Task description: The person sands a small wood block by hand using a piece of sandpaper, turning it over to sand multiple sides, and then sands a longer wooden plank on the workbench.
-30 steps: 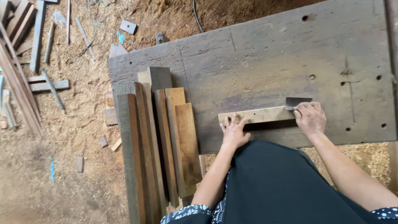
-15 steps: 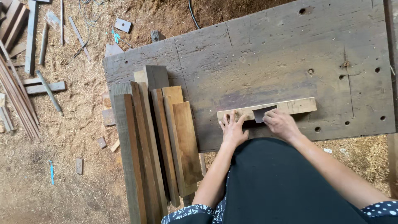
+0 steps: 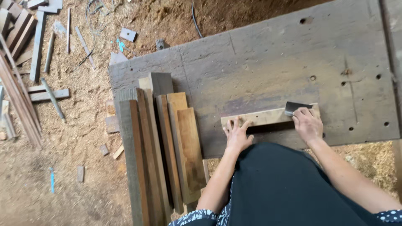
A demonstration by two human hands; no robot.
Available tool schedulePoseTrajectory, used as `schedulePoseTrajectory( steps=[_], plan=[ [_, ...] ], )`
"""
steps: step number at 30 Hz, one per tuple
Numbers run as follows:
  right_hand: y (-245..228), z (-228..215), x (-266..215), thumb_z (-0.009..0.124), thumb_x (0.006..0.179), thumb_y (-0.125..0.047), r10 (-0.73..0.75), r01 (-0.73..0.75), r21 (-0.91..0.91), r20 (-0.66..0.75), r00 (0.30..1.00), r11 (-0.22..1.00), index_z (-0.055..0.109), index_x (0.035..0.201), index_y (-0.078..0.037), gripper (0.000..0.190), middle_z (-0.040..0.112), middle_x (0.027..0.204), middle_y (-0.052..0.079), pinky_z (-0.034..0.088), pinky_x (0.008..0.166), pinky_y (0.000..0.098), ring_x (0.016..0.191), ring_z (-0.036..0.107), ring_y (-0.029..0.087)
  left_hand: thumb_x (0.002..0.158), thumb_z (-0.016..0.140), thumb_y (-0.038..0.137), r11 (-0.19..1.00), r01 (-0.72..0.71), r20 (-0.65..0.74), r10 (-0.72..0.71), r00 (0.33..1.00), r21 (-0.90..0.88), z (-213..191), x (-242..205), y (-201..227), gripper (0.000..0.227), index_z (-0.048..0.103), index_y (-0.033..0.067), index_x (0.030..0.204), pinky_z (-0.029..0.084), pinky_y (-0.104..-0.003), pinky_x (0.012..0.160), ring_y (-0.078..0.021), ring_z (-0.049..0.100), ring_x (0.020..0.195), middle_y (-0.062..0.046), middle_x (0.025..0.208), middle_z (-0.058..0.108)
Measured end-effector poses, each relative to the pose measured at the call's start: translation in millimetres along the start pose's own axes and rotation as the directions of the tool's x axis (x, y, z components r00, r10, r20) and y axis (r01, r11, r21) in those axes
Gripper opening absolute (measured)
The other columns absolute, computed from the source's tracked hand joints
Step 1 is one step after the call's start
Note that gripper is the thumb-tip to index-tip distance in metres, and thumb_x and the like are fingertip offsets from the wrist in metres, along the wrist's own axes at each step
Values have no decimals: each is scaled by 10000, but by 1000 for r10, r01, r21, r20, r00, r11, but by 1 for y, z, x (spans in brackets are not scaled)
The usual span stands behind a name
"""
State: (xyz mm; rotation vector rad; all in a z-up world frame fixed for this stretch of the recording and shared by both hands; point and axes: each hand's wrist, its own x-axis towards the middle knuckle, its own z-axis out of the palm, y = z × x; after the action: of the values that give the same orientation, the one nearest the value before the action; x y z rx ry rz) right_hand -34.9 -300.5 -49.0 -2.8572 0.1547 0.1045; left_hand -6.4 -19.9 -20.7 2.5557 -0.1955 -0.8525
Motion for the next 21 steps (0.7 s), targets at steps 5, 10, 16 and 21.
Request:
schedulePoseTrajectory(
  steps=[5,10,16,21],
  plan=[
    [-18,26,-7,596,908,-257,-452,440,155,55,890,885,669,953,-170,122,687,1126,-34,553,810,357,943,674,209,771,782,304,1000,-21,-5,21,1000,1,-2,3,5,709,524,332,1431,126,-727,1167,-526,113,1500,-152,1653,202],
    [-9,37,-17,496,1084,-179,21,-116,811,127,992,573,612,1127,-127,134,629,1125,15,505,842,300,945,599,168,771,780,302,999,-26,-4,26,1000,-23,-14,-6,4,706,521,349,1426,109,-722,1175,-520,112,1500,-161,1650,191],
    [-27,2,-5,572,941,-134,-311,321,271,-82,947,907,615,1050,-139,118,655,1142,15,527,798,312,924,626,192,784,773,305,1000,2,55,-1,998,-27,-14,-2,9,698,509,345,1429,96,-726,1175,-522,66,1515,-155,1665,161],
    [-27,1,-3,586,914,-131,-183,196,190,-82,980,962,667,1021,-113,135,668,1171,37,544,814,353,964,648,236,850,723,275,998,-67,-4,67,998,-15,2,4,0,670,502,335,1479,95,-741,1181,-539,93,1512,-165,1678,182]
  ],
)
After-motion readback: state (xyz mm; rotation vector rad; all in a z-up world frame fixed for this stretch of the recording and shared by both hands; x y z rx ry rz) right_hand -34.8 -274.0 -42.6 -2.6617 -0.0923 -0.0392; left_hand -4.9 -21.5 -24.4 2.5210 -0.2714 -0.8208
